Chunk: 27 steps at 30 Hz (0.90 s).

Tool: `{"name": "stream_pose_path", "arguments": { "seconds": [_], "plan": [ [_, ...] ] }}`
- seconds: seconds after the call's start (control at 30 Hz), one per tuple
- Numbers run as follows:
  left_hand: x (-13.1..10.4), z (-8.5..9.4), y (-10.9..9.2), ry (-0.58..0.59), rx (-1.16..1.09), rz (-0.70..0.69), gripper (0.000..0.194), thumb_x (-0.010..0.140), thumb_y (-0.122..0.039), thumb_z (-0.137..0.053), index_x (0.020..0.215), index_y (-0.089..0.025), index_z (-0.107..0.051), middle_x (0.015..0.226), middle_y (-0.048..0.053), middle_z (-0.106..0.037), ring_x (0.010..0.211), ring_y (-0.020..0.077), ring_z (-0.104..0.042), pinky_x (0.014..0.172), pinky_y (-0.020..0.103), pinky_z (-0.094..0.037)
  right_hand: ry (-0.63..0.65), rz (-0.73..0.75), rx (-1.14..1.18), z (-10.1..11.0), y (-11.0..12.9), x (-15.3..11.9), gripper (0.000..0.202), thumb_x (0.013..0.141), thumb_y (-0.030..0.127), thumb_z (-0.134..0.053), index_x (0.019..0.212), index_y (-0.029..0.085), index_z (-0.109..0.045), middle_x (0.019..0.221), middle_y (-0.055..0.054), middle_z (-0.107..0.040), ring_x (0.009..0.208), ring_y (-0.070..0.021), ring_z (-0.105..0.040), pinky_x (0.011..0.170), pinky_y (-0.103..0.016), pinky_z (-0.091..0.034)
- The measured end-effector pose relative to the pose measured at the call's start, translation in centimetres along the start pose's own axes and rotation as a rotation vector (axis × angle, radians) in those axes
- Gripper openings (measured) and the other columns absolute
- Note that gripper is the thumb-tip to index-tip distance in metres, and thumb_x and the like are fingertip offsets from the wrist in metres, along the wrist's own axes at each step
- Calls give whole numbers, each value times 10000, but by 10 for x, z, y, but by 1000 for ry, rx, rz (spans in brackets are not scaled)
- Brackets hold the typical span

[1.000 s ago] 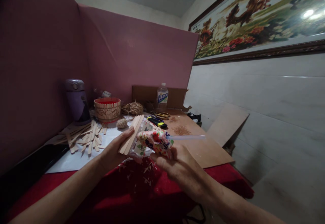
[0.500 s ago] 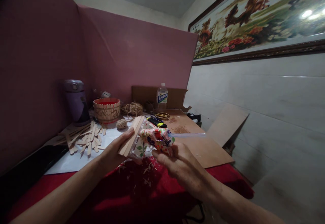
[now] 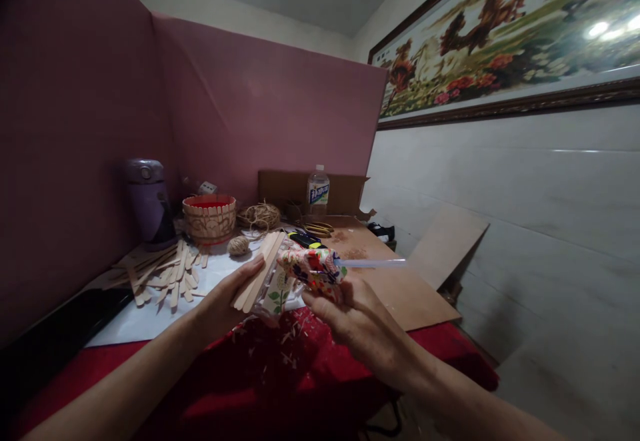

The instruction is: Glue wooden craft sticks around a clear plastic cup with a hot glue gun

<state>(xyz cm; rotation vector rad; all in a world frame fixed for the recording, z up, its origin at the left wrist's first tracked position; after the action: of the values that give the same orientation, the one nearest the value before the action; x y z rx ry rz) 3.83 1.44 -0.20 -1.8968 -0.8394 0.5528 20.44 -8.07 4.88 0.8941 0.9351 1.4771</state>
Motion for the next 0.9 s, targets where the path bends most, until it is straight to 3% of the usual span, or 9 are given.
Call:
{"name": "stream_pose_path", "arguments": {
  "seconds": [0.33, 0.9],
  "plan": [
    [0, 1, 2, 7, 18, -8, 475, 837, -500, -529, 1034, -86, -651, 822, 138, -656, 648, 197, -611, 546, 320, -534, -20, 16, -71, 2, 0, 2, 406, 872, 472, -507, 601, 204, -367, 487, 69, -347, 427, -61, -309, 394, -202, -241],
    [-2, -3, -1, 18, 6, 2, 466, 851, -482, -515, 1064, -86, -639, 785, 131, -648, 616, 193, -604, 509, 297, -525, -25, 30, 56, -2, 2, 1, 409, 802, 495, -600, 604, 205, -389, 477, 76, -354, 402, -52, -313, 372, -197, -235]
  ]
}}
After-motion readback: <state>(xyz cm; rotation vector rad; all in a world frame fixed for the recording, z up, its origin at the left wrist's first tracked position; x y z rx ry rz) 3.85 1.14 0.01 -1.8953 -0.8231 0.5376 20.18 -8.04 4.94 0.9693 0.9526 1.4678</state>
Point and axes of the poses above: each hand's wrist, its own x-axis towards the middle knuckle, its own z-axis out of the back of the hand, y = z × x, the point moved 3 cm from there along x, towards the middle knuckle
